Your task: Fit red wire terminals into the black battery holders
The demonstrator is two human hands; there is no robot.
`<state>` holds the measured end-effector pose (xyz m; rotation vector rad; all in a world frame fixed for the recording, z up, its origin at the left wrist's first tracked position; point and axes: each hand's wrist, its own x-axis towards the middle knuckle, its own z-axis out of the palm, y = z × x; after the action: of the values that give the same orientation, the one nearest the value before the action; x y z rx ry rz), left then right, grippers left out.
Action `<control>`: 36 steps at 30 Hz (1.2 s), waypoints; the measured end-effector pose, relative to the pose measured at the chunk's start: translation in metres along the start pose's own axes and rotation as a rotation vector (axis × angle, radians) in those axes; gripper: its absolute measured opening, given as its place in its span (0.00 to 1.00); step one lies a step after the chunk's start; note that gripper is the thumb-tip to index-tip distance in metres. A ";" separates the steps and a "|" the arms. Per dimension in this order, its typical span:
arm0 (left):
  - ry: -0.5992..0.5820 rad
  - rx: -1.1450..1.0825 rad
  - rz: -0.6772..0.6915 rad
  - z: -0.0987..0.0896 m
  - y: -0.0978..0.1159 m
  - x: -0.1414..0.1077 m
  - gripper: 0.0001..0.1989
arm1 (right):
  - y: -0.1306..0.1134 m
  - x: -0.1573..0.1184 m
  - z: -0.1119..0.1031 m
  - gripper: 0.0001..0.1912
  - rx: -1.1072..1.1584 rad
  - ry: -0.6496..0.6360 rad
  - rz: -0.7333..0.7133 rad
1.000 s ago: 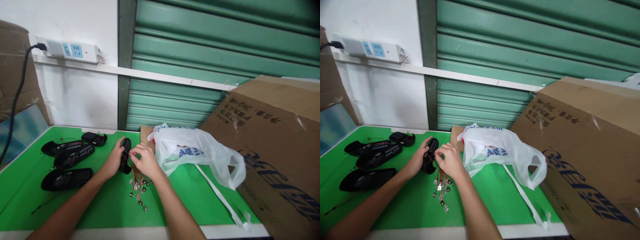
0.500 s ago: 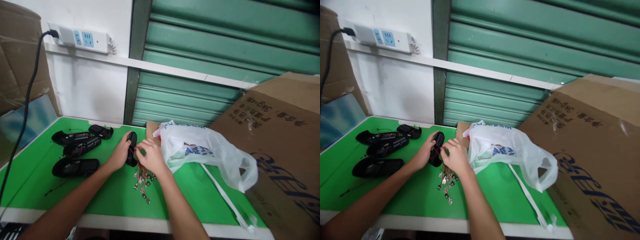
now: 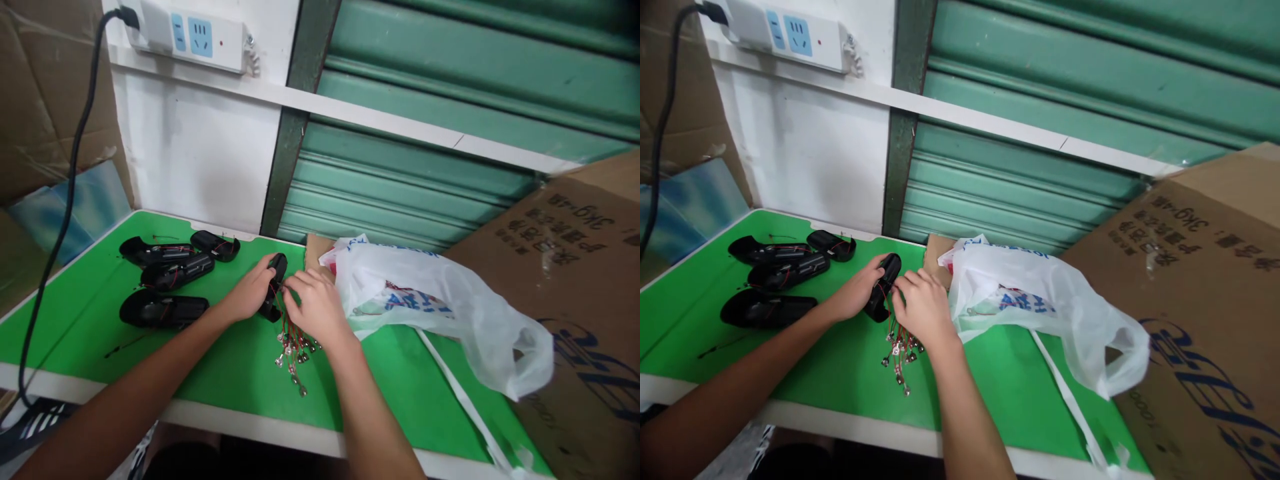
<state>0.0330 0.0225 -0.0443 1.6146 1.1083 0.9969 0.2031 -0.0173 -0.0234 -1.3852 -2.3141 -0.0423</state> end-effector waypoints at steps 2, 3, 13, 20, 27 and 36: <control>-0.004 0.008 0.011 0.000 0.000 0.000 0.26 | -0.001 -0.001 -0.001 0.08 -0.016 -0.007 0.004; -0.007 0.011 0.017 0.001 0.001 -0.001 0.26 | -0.002 -0.001 -0.001 0.07 -0.019 -0.014 0.007; -0.031 0.078 0.030 0.001 0.006 -0.004 0.26 | -0.001 0.002 0.007 0.08 -0.021 -0.033 -0.035; 0.009 0.152 0.050 -0.001 0.006 -0.005 0.27 | -0.002 0.005 0.018 0.09 -0.044 0.000 -0.079; 0.059 0.181 0.063 0.002 0.008 -0.009 0.28 | -0.003 0.006 0.023 0.10 -0.008 0.068 -0.066; 0.110 0.149 0.039 0.005 0.011 -0.007 0.28 | -0.006 0.005 0.023 0.10 -0.011 0.118 -0.052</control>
<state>0.0379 0.0126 -0.0354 1.7224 1.2557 1.0602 0.1885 -0.0104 -0.0409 -1.2927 -2.2547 -0.1490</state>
